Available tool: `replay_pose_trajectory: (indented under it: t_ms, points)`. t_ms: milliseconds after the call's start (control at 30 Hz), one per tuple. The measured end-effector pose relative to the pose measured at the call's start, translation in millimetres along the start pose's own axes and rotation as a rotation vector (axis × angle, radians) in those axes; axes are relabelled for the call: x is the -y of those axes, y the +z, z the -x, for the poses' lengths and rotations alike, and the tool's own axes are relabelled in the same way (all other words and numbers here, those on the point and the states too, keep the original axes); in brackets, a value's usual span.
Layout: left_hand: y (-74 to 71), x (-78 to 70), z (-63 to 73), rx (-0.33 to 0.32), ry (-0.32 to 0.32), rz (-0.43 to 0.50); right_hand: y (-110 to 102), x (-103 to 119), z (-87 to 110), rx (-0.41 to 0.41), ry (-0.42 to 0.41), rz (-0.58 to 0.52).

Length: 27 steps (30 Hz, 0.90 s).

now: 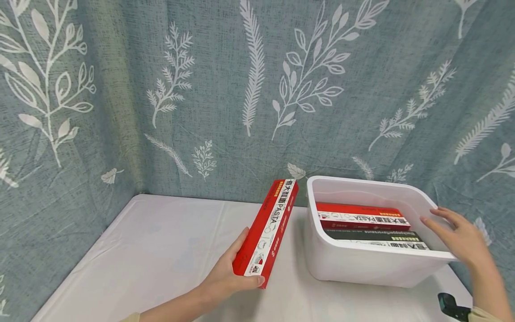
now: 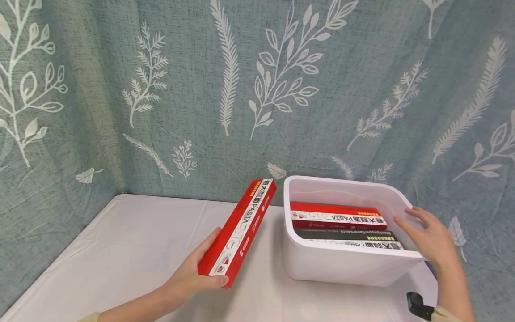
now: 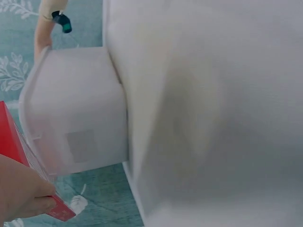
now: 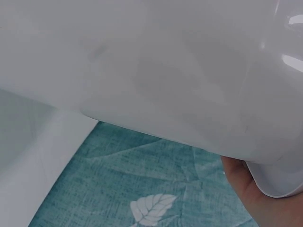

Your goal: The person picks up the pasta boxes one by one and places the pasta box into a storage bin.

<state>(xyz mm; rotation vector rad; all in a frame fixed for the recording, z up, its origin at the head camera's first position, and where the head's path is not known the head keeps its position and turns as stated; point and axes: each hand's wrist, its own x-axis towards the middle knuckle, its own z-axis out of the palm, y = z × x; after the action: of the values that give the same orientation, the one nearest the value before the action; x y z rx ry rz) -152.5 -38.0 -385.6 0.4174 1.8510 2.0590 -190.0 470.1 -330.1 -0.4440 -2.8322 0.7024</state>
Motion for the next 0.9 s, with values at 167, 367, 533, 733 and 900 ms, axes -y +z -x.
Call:
replay_pose_trajectory:
  t_ms: [167, 367, 533, 733, 900]
  points:
    - [-0.4, -10.1, 1.1, 0.011, 0.040, 0.003, -1, 1, -0.1, -0.003, -0.013, 0.001]
    - [1.0, -20.8, -3.9, 0.030, 0.120, 0.032, -1, 1, -0.7, -0.002, 0.002, -0.002]
    - [6.5, -26.6, -7.9, 0.067, 0.167, 0.074, 0, 1, -1.9, 0.000, -0.009, -0.003]
    - [12.5, -34.6, -17.0, 0.087, 0.167, 0.085, 0, 0, -1.6, -0.007, -0.012, 0.006]
    - [14.5, -40.8, -28.1, 0.145, 0.207, 0.080, 0, 0, -0.4, -0.006, 0.007, 0.004]
